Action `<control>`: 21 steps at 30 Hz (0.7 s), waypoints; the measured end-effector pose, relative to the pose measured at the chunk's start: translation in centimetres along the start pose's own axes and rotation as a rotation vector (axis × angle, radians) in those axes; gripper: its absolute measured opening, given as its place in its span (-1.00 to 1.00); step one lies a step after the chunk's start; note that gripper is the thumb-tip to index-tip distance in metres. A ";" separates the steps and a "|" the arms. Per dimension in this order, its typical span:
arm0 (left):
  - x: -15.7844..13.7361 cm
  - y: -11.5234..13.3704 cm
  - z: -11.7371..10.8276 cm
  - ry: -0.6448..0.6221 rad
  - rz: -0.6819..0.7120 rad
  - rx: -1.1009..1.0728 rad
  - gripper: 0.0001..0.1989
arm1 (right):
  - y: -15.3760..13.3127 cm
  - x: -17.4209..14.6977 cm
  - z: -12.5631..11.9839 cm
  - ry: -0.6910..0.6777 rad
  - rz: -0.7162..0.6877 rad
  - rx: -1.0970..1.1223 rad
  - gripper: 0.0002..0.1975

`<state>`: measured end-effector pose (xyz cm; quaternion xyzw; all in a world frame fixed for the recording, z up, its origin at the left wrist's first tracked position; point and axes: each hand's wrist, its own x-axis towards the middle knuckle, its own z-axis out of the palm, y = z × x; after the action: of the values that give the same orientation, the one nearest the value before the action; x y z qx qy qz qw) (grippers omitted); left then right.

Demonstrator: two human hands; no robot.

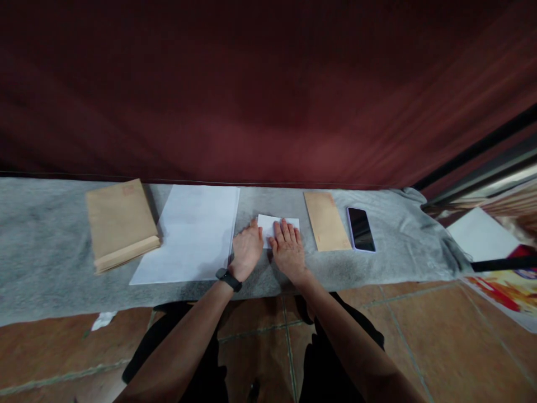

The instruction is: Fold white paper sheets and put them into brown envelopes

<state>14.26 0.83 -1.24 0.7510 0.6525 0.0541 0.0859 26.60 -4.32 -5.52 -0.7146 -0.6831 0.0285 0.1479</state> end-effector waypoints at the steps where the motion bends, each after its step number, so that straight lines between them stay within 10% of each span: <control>1: 0.0 0.0 0.0 0.001 0.002 0.000 -0.63 | 0.0 0.0 0.0 0.009 -0.001 -0.002 -0.45; 12: -0.2 0.1 -0.2 0.015 0.054 0.017 -0.65 | -0.1 0.0 0.2 -0.005 0.005 -0.008 -0.43; 21: -1.4 2.2 3.6 0.055 0.483 -0.374 -0.41 | 0.6 -0.3 0.7 -0.050 -0.079 -0.111 -0.35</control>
<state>16.85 -1.04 -4.27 0.8539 0.4357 0.2123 0.1896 27.01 -4.54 -6.36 -0.6933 -0.7147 0.0026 0.0921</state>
